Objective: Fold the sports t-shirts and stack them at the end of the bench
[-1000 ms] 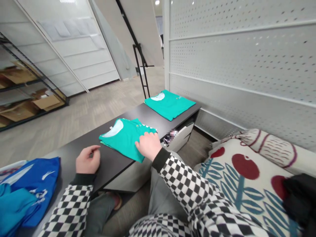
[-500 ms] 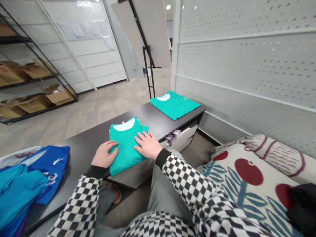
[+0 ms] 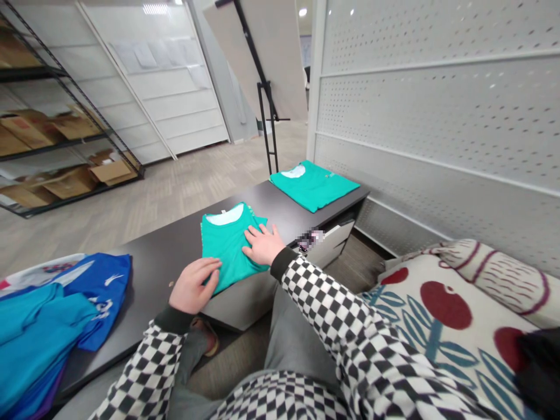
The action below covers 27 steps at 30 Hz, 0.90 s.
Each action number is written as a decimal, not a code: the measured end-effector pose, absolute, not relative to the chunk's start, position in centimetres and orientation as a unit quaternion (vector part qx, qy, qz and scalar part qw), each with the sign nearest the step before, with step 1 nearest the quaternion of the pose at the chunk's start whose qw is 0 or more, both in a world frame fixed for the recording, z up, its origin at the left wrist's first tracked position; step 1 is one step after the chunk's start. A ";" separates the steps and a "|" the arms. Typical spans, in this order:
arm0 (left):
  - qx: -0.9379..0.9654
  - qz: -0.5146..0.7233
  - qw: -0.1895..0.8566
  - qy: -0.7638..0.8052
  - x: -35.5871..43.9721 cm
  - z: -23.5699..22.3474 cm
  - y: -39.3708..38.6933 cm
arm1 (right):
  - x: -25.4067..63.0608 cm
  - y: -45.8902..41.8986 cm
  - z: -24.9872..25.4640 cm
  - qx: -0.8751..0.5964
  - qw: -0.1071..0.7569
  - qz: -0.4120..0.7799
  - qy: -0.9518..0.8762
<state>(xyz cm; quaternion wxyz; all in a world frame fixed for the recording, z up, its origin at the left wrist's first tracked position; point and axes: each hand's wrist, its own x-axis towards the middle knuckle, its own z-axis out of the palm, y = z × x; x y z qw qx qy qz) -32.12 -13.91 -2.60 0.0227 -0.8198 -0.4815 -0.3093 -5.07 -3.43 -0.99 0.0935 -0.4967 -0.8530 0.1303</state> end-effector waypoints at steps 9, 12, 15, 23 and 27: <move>-0.827 -0.201 0.040 -0.523 -29.9 -3.8 -17.3 | -3.0 -0.6 2.5 -0.395 0.050 0.115 -0.910; -0.827 -0.210 0.026 -0.520 -30.0 -3.8 -17.1 | -2.7 -4.9 2.4 -0.300 0.088 0.081 -0.947; -0.827 -0.217 0.035 -0.518 -30.0 -3.8 -17.3 | -2.2 -9.0 0.3 -0.275 0.059 0.054 -0.958; -0.838 -0.252 0.037 -0.482 -30.4 -4.2 -17.4 | 2.2 -9.0 -3.5 -0.393 0.116 0.019 -0.912; -0.826 -0.285 0.013 -0.486 -30.6 -3.9 -17.5 | 4.6 -9.0 -2.4 -0.347 0.139 0.051 -0.926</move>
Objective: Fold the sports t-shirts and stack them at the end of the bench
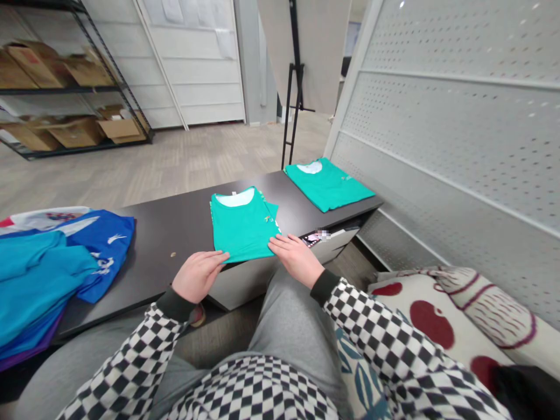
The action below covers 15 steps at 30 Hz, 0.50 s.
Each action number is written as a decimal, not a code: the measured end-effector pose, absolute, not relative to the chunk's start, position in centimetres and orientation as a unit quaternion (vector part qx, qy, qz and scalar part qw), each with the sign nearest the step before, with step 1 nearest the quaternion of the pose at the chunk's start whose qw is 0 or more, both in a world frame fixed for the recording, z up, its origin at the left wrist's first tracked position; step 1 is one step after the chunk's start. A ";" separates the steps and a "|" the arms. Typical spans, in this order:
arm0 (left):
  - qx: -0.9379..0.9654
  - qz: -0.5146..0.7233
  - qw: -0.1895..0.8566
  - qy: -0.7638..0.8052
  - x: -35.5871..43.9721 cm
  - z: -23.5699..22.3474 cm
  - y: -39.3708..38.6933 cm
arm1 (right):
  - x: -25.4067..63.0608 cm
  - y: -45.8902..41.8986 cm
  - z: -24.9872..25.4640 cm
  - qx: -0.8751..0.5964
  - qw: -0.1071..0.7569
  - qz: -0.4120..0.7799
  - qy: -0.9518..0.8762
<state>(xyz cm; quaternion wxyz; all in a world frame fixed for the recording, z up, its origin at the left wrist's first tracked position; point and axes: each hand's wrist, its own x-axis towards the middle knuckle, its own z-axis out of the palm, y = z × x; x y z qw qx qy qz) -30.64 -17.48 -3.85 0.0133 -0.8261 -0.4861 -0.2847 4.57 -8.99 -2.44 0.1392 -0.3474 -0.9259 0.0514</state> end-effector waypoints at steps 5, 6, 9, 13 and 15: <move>-0.852 -0.265 -0.063 -0.448 -30.2 0.5 -20.9 | 8.4 -12.3 1.5 -0.254 0.162 0.137 -0.944; -0.857 -0.254 -0.091 -0.440 -29.9 2.0 -22.0 | 9.3 -13.3 2.8 -0.248 0.159 0.157 -0.943; -0.867 -0.230 -0.182 -0.402 -28.7 6.7 -25.3 | 11.8 -16.5 7.7 -0.246 0.125 0.233 -0.933; -0.867 -0.209 -0.276 -0.358 -27.6 10.6 -28.4 | 14.8 -19.8 14.3 -0.252 0.041 0.293 -0.921; -0.871 -0.208 -0.288 -0.338 -27.3 11.3 -29.0 | 16.8 -21.2 15.7 -0.259 0.044 0.232 -0.936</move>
